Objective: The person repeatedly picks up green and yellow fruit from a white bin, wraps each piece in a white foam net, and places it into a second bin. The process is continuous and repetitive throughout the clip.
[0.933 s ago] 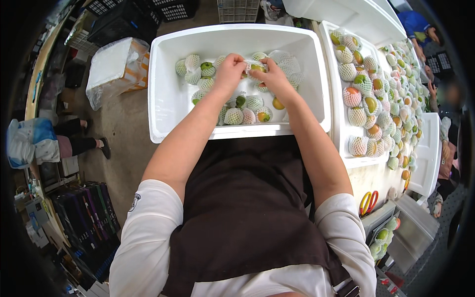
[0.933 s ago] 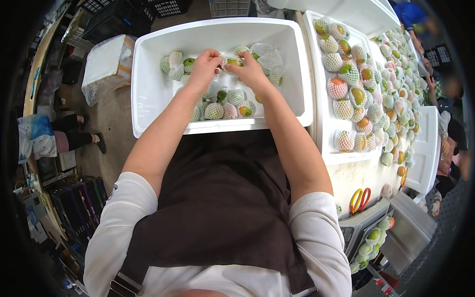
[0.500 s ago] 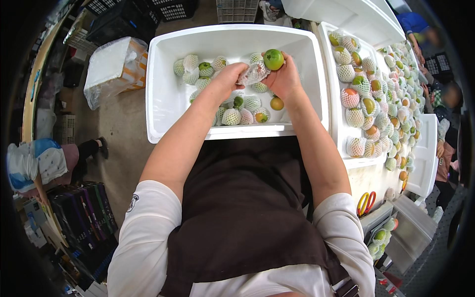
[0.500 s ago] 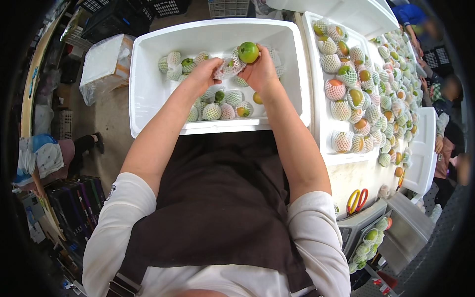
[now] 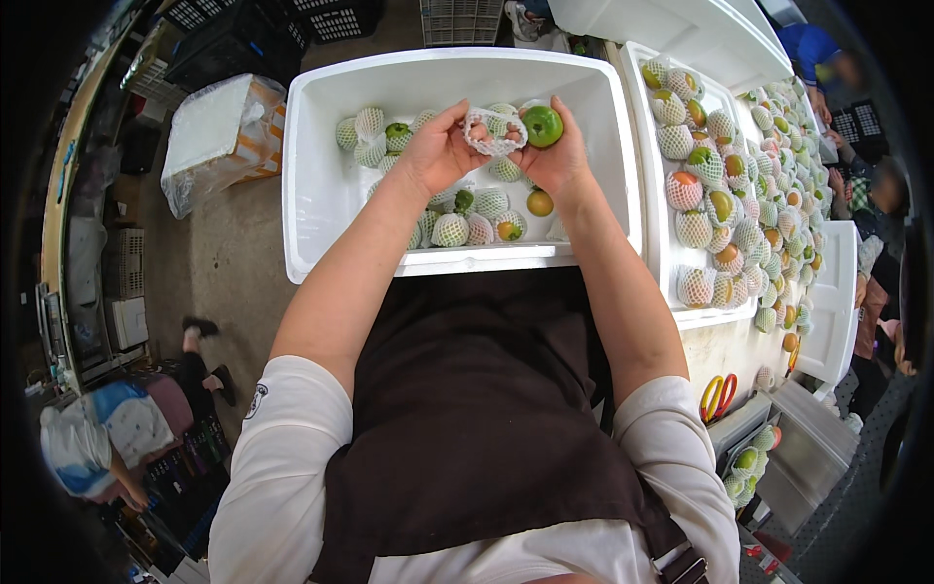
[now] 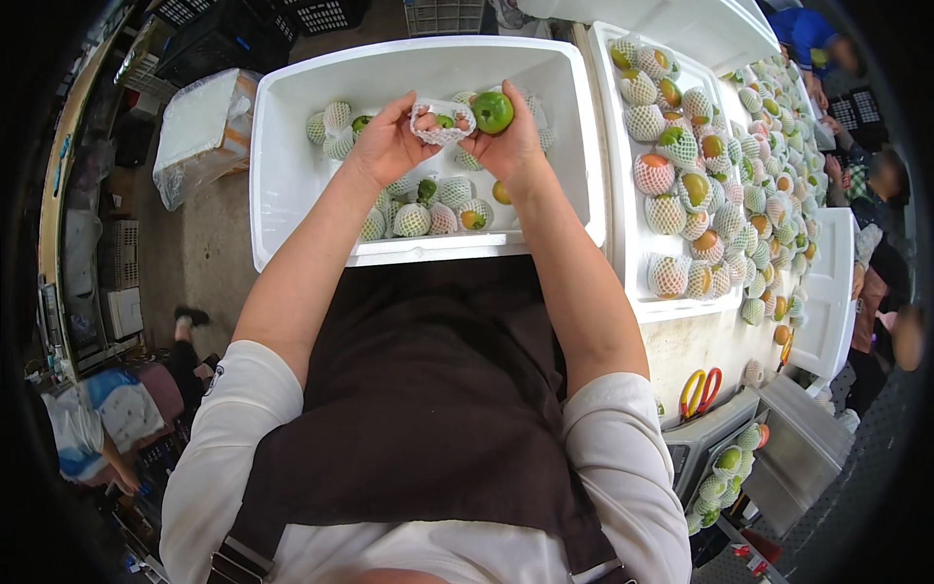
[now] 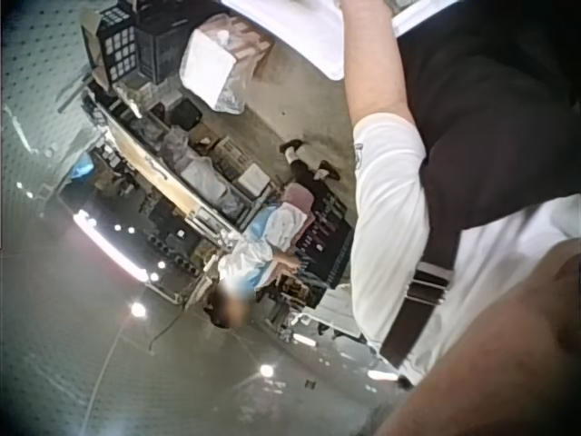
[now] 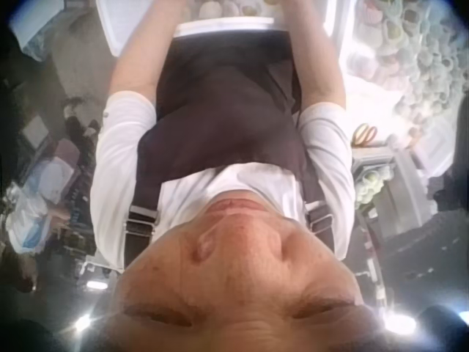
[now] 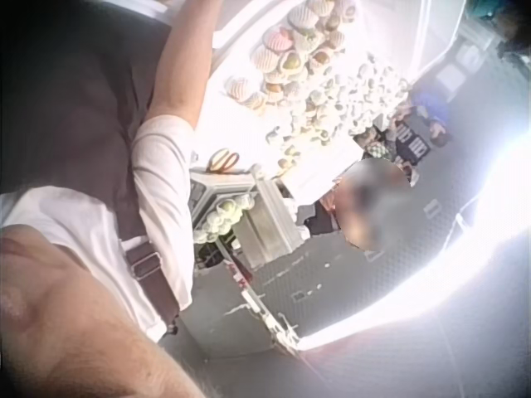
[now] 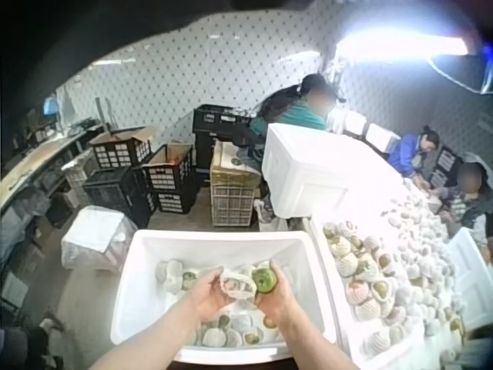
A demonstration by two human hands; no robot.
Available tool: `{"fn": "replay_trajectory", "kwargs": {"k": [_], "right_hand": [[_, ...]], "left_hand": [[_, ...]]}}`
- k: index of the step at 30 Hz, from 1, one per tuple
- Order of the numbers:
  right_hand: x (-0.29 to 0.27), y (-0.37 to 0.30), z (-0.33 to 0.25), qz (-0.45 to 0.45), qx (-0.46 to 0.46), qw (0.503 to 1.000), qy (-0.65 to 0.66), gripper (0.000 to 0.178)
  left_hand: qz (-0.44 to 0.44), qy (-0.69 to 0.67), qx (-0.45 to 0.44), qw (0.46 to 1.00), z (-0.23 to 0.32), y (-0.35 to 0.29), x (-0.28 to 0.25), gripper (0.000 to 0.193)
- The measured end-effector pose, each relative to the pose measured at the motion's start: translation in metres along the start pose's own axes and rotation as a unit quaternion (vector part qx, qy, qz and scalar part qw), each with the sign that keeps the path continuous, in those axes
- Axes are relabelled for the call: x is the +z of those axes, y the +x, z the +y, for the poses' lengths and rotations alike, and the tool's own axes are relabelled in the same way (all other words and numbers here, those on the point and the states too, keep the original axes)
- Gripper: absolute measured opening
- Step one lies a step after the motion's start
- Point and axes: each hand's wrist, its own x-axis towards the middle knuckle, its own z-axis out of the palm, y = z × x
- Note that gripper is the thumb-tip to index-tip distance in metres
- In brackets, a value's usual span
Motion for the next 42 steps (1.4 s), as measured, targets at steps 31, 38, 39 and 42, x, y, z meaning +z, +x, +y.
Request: {"fn": "replay_trajectory", "kwargs": {"k": [31,38,39,42], "right_hand": [[0.006,-0.004,-0.007,-0.037,0.053,0.998,-0.021,0.037],[-0.002,0.0,-0.009,-0.083,0.081,0.993,-0.003,0.034],[-0.002,0.0,-0.009,-0.082,0.074,0.994,-0.012,0.034],[0.002,-0.001,-0.006,-0.044,0.024,0.997,-0.063,0.035]], "left_hand": [[0.17,0.16,0.095,0.968,-0.001,0.002,0.003,0.027],[0.207,0.189,0.074,0.957,-0.003,0.004,0.002,0.023],[0.208,0.194,0.071,0.956,-0.003,0.005,0.002,0.023],[0.219,0.217,0.059,0.95,-0.004,0.004,0.005,0.024]]}}
